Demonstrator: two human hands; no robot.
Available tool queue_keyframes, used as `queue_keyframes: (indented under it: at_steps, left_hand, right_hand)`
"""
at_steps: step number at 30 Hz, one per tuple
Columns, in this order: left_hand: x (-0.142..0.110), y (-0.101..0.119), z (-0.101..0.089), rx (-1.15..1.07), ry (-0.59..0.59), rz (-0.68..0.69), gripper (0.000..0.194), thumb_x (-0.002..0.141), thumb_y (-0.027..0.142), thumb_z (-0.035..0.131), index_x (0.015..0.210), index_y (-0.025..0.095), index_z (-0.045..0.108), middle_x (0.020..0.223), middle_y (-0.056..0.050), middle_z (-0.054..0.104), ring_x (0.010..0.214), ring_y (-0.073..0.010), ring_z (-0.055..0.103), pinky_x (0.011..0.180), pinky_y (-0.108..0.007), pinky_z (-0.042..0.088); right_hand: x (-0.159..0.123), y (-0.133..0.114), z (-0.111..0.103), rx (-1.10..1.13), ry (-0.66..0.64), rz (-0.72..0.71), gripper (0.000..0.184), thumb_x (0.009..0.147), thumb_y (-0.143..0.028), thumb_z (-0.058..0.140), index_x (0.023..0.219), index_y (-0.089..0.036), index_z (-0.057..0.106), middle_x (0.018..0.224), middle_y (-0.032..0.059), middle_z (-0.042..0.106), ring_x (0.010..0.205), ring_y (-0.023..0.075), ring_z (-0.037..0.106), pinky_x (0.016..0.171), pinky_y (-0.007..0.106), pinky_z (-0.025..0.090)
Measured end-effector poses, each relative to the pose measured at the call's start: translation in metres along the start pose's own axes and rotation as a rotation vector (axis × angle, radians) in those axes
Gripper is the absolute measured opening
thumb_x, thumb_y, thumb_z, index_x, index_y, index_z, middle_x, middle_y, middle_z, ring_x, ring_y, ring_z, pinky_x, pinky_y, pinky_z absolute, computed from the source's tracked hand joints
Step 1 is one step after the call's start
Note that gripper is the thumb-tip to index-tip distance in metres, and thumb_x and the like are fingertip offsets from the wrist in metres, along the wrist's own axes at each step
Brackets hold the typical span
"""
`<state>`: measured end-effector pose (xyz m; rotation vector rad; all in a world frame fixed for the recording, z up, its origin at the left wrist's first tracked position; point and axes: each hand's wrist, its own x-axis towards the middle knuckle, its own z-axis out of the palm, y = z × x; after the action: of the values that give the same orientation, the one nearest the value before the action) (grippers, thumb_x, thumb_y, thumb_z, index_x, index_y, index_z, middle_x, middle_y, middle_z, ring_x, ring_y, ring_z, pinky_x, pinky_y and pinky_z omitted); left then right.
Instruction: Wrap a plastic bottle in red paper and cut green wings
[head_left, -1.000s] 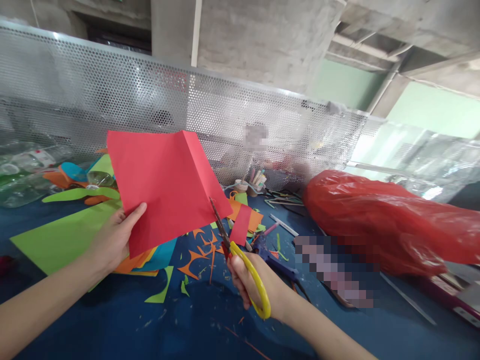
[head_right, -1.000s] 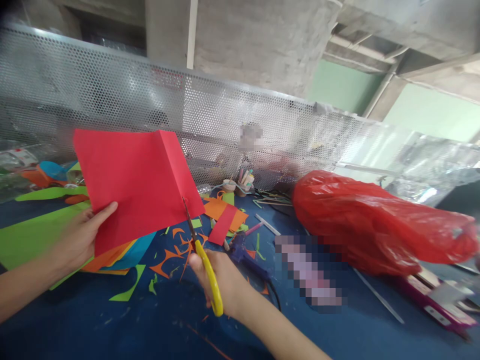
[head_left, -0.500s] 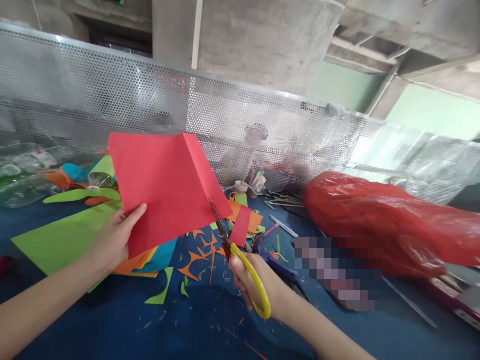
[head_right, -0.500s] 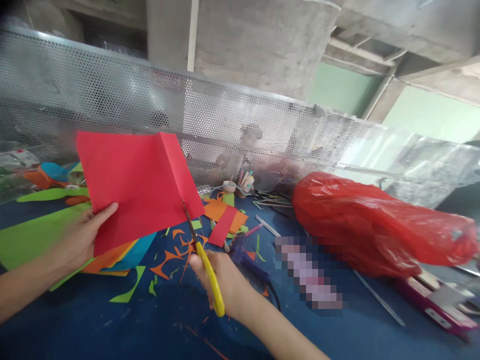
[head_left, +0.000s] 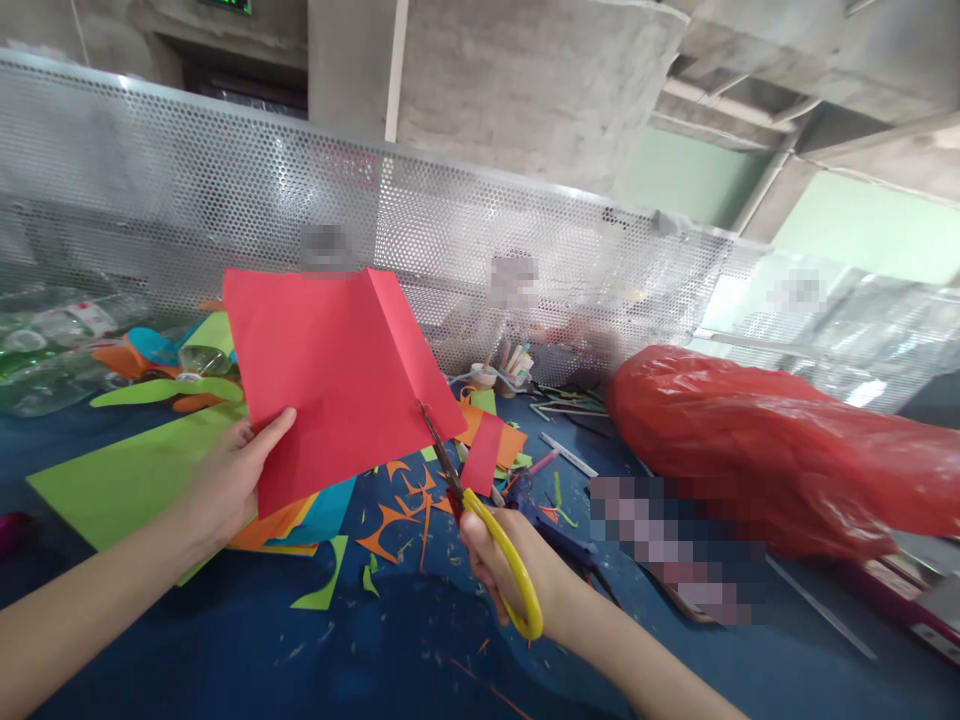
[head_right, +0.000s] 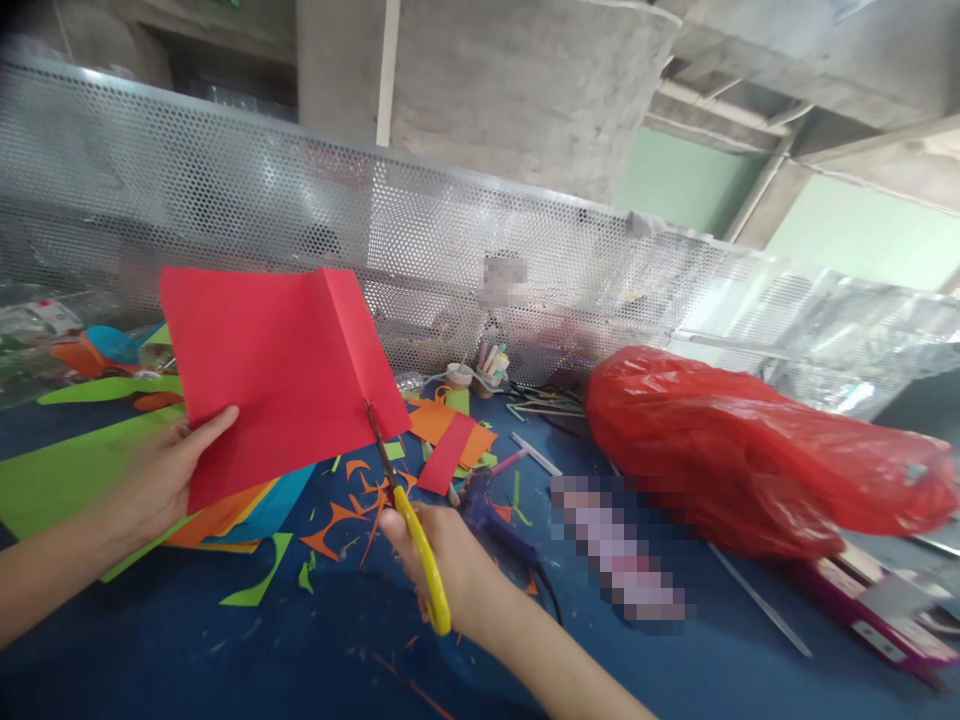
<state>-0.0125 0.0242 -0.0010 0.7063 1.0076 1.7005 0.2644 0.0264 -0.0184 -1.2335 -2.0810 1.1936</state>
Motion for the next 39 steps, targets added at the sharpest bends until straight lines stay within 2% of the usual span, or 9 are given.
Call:
queue_keyframes:
  at_steps: [6,13,17,21,26,30,33,39]
  left_hand:
    - [-0.006,0.004,0.006,0.005,0.006,-0.007,0.019,0.081,0.014,0.067,0.100,0.019,0.067,0.092,-0.001,0.076,0.078,-0.0188,0.073,0.071,-0.025,0.062]
    - [-0.006,0.005,0.006,0.003,0.020,-0.011,0.020,0.082,0.015,0.067,0.102,0.020,0.067,0.093,0.000,0.076,0.078,-0.0180,0.073,0.071,-0.024,0.062]
    - [-0.007,0.005,0.007,0.015,-0.002,-0.019,0.020,0.082,0.016,0.068,0.102,0.020,0.067,0.093,0.000,0.076,0.076,-0.0177,0.073,0.070,-0.024,0.062]
    - [-0.007,0.002,0.006,0.031,-0.011,-0.022,0.023,0.080,0.017,0.071,0.102,0.020,0.067,0.094,-0.002,0.076,0.079,-0.0185,0.073,0.075,-0.025,0.061]
    - [-0.009,0.001,0.009,0.032,-0.039,-0.056,0.031,0.076,0.023,0.074,0.106,0.021,0.067,0.100,-0.004,0.075,0.087,-0.0224,0.072,0.076,-0.029,0.062]
    - [-0.013,-0.001,0.013,0.063,-0.005,-0.066,0.027,0.082,0.021,0.067,0.109,0.020,0.066,0.102,-0.007,0.074,0.089,-0.0238,0.072,0.074,-0.031,0.063]
    - [-0.013,-0.004,0.013,0.091,0.003,-0.059,0.027,0.084,0.020,0.064,0.111,0.021,0.066,0.103,-0.007,0.074,0.090,-0.0243,0.071,0.074,-0.032,0.063]
    - [-0.012,-0.008,0.008,0.094,-0.057,-0.049,0.031,0.077,0.026,0.073,0.108,0.026,0.068,0.107,-0.004,0.073,0.093,-0.0265,0.070,0.075,-0.034,0.063]
  right_hand:
    - [0.000,0.000,0.002,0.026,0.001,0.031,0.067,0.073,-0.086,0.028,0.063,-0.021,0.037,0.049,-0.0063,0.037,0.032,0.0068,0.041,0.030,0.019,0.036]
    - [-0.001,-0.010,-0.001,0.032,-0.001,0.004,0.066,0.073,-0.086,0.030,0.065,-0.021,0.038,0.047,-0.0071,0.037,0.032,0.0073,0.041,0.030,0.019,0.038]
    - [-0.004,-0.010,-0.006,-0.075,-0.045,-0.079,0.071,0.081,-0.080,0.020,0.055,-0.019,0.044,0.046,-0.0011,0.046,0.039,0.0095,0.050,0.041,0.021,0.041]
    - [-0.004,0.000,-0.010,-0.067,-0.067,-0.225,0.066,0.089,-0.071,0.022,0.065,-0.017,0.051,0.060,0.0041,0.058,0.055,0.0145,0.060,0.053,0.024,0.046]
    - [-0.005,0.004,-0.010,-0.023,-0.063,-0.236,0.060,0.092,-0.065,0.022,0.076,-0.019,0.056,0.074,0.0069,0.062,0.069,0.0185,0.061,0.068,0.031,0.051]
    - [-0.007,-0.001,-0.012,-0.056,-0.054,-0.269,0.057,0.092,-0.064,0.023,0.084,-0.020,0.059,0.087,0.0089,0.062,0.083,0.0215,0.059,0.079,0.034,0.050]
    - [-0.008,-0.003,-0.014,-0.089,-0.030,-0.278,0.056,0.092,-0.064,0.024,0.084,-0.020,0.058,0.090,0.0091,0.061,0.086,0.0220,0.057,0.082,0.035,0.049]
    - [-0.007,-0.001,-0.011,-0.075,-0.022,-0.257,0.056,0.094,-0.063,0.018,0.083,-0.020,0.053,0.087,0.0086,0.060,0.081,0.0208,0.058,0.076,0.033,0.050]
